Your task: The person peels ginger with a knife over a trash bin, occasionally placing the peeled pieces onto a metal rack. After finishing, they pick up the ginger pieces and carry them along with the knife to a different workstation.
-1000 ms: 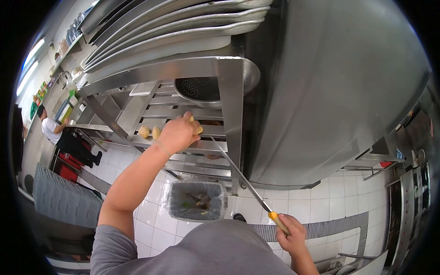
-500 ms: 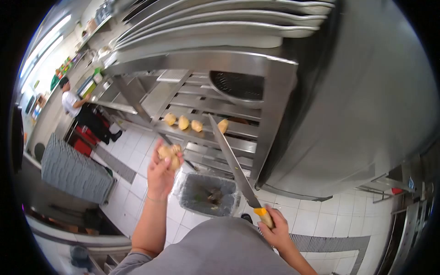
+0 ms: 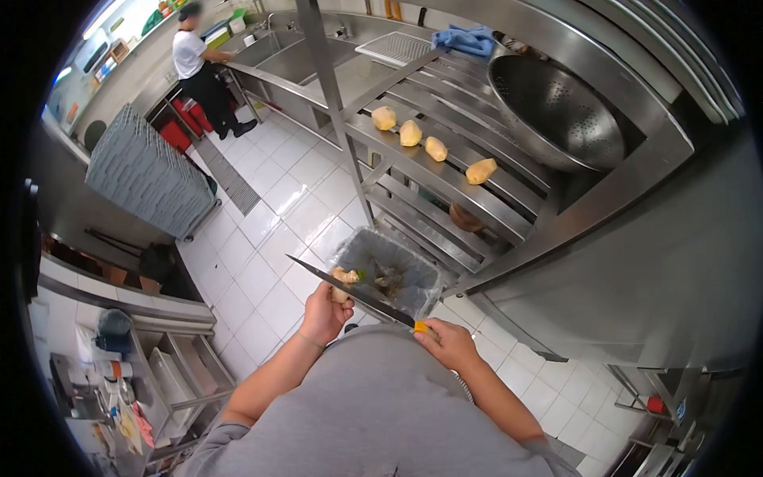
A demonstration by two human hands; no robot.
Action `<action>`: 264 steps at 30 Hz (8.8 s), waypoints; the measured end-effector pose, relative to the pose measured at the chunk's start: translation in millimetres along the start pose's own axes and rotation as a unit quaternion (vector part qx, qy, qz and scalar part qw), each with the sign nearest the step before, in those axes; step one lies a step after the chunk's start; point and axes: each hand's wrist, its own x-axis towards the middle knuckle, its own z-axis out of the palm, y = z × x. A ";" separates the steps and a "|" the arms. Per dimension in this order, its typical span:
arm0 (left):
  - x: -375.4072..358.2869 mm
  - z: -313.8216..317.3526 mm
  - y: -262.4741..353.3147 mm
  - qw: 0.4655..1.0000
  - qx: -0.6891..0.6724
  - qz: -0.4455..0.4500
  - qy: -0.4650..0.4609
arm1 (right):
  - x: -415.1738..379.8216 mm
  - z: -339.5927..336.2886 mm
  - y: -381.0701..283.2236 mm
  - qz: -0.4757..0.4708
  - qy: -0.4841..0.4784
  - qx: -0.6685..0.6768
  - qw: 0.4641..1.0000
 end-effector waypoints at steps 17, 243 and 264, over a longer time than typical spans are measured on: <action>20.0 -2.2 -33.2 0.989 -0.080 -0.082 0.091 | -12.2 37.3 33.0 0.076 -0.045 -0.013 0.996; -19.0 -10.0 -1.5 0.858 0.381 0.237 -0.250 | 79.6 15.7 -56.6 0.010 -0.052 0.173 0.984; -23.2 -3.8 -1.4 0.922 0.261 0.125 -0.258 | 87.5 21.7 -56.2 0.005 -0.036 0.153 0.988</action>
